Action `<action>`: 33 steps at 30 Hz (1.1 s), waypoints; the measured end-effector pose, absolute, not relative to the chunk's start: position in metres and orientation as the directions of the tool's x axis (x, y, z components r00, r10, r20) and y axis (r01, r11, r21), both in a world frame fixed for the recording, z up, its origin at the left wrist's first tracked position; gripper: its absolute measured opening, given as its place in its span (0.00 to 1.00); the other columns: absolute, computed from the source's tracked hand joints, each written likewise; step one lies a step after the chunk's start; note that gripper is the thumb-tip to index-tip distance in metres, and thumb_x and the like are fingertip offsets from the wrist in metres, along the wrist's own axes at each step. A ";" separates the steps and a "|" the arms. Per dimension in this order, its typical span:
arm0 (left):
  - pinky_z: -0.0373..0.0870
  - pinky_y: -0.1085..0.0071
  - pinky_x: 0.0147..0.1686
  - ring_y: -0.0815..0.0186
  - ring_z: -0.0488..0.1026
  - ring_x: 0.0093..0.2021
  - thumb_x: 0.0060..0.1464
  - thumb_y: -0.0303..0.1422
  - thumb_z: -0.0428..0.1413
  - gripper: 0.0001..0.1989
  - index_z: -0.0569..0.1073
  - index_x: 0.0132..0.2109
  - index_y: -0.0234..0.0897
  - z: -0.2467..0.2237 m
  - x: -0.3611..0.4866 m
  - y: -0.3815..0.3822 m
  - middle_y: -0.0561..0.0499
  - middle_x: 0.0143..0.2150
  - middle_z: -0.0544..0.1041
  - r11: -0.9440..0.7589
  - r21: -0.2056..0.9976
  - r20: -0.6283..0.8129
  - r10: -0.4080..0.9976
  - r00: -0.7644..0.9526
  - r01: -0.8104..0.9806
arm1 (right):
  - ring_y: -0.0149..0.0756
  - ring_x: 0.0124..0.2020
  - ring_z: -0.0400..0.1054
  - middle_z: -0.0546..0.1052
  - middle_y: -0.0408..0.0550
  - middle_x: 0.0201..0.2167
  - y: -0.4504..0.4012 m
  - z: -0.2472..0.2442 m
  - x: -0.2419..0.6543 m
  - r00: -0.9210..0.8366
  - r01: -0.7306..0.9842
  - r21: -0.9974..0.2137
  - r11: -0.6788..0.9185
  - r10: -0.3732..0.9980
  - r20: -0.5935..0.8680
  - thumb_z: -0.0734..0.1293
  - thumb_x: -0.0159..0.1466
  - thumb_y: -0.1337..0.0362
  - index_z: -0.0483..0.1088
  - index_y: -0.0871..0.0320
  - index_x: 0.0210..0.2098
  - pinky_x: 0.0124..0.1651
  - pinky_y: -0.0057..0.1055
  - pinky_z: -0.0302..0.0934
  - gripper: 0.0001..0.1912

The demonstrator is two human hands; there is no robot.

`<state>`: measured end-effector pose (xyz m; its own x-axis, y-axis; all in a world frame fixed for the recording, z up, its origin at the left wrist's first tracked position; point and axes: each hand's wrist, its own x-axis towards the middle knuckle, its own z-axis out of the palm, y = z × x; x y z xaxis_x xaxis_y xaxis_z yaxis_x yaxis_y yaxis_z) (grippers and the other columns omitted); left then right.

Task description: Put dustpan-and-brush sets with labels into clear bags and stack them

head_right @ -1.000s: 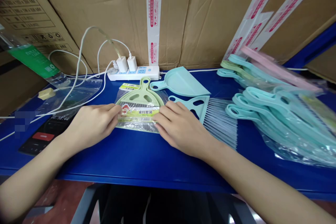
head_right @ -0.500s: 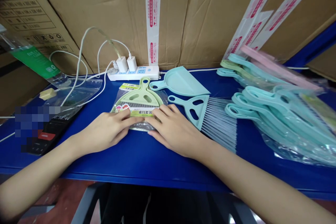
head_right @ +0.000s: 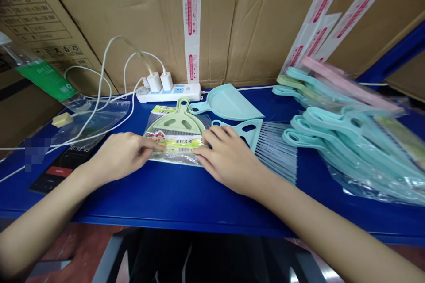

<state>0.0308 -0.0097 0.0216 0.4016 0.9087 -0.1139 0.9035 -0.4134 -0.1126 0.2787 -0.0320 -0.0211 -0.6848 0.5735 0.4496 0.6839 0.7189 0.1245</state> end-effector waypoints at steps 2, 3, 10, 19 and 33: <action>0.74 0.58 0.40 0.50 0.80 0.43 0.59 0.30 0.48 0.17 0.82 0.43 0.46 0.026 0.026 -0.007 0.49 0.42 0.84 -0.306 -0.166 -0.118 0.950 0.290 0.937 | 0.44 0.38 0.65 0.73 0.52 0.32 -0.032 -0.018 0.284 -0.646 0.720 0.090 0.688 0.616 0.450 0.58 0.70 0.63 0.79 0.54 0.33 0.39 0.38 0.56 0.18; 0.74 0.59 0.39 0.50 0.80 0.43 0.59 0.30 0.48 0.17 0.82 0.43 0.46 0.028 0.024 -0.006 0.49 0.41 0.84 -0.292 -0.177 -0.137 0.953 0.271 0.940 | 0.43 0.38 0.65 0.73 0.52 0.32 -0.032 -0.017 0.285 -0.631 0.731 0.066 0.679 0.637 0.442 0.58 0.70 0.62 0.79 0.54 0.32 0.38 0.38 0.56 0.19; 0.72 0.61 0.42 0.53 0.79 0.47 0.63 0.30 0.42 0.18 0.77 0.44 0.42 0.027 0.022 -0.007 0.50 0.46 0.82 -0.398 -0.143 -0.156 0.913 0.376 0.906 | 0.39 0.31 0.65 0.72 0.47 0.25 -0.027 -0.014 0.283 -0.529 0.774 -0.185 0.606 0.779 0.337 0.58 0.69 0.64 0.70 0.56 0.29 0.34 0.36 0.56 0.14; 0.69 0.64 0.36 0.53 0.79 0.41 0.67 0.40 0.43 0.15 0.70 0.45 0.38 0.024 0.023 -0.008 0.45 0.41 0.81 -0.429 -0.185 -0.191 0.898 0.396 0.884 | 0.37 0.24 0.61 0.65 0.39 0.20 -0.028 -0.013 0.277 -0.395 0.680 -0.569 0.462 0.885 0.247 0.62 0.62 0.60 0.59 0.51 0.30 0.32 0.34 0.53 0.06; 0.65 0.78 0.21 0.73 0.69 0.18 0.58 0.34 0.53 0.05 0.66 0.37 0.37 0.018 0.013 -0.016 0.56 0.23 0.74 -0.447 0.744 -0.297 0.446 0.845 0.497 | 0.38 0.34 0.71 0.73 0.44 0.37 -0.056 -0.020 0.273 0.013 0.197 -0.954 0.225 0.973 0.232 0.67 0.60 0.51 0.61 0.50 0.53 0.33 0.36 0.68 0.24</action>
